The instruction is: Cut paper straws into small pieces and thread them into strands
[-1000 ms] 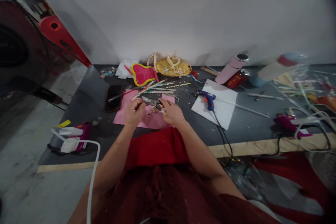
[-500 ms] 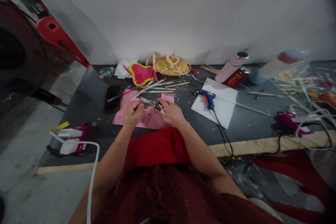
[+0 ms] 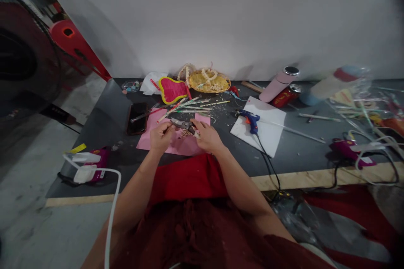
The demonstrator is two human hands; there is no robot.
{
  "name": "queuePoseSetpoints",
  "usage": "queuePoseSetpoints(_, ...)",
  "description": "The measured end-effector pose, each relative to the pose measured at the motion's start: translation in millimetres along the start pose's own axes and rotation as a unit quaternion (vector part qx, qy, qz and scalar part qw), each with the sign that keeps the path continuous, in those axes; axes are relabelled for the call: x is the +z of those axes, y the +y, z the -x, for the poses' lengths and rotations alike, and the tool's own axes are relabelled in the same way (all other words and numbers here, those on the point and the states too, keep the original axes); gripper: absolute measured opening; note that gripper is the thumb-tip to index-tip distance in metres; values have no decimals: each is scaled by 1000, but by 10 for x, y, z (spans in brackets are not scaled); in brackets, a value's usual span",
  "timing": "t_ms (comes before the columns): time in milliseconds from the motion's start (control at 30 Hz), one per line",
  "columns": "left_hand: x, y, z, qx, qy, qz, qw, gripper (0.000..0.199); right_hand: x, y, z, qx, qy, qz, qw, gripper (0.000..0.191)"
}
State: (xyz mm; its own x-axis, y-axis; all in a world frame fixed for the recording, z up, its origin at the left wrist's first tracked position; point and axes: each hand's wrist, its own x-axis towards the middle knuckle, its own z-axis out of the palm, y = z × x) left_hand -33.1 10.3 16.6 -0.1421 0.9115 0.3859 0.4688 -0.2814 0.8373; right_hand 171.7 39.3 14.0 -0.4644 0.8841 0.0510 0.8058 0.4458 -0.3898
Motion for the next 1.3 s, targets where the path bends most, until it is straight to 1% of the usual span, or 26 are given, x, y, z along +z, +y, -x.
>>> queuePoseSetpoints(133, -19, 0, 3, 8, -25, 6, 1000, 22, 27, 35, -9, -4, 0, 13, 1000, 68)
queuePoseSetpoints(300, -33, 28, -2, -7, -38, 21, 999, 23, 0, 19, 1, -6, -3, 9, 1000, 68)
queuePoseSetpoints(467, -21, 63, 0, -17, -19, 13, 1000, 22, -78, -49, 60, 15, -28, 13, 999, 56)
queuePoseSetpoints(567, -6, 50, -2, -18, -10, 6, 1000, 20, -80, -72, 73, 31, -37, 18, 999, 56)
queuePoseSetpoints(667, 13, 26, -10, -15, -11, 0, 1000, 17, -54, -61, 47, 41, -32, 16, 999, 57)
queuePoseSetpoints(867, 21, 21, -25, -26, -2, -15, 1000, 16, -8, -4, 1, 18, -19, 4, 1000, 67)
queuePoseSetpoints(1033, -2, 7, -26, -22, -17, -6, 1000, 18, 20, 16, 13, 10, -18, 17, 1000, 66)
queuePoseSetpoints(1167, -16, 8, -28, -24, -36, 26, 999, 22, 37, 22, 6, -1, 1, 12, 1000, 65)
queuePoseSetpoints(1300, -19, 14, -27, -30, -33, 38, 998, 23, 31, 6, 10, -8, -15, -8, 1000, 64)
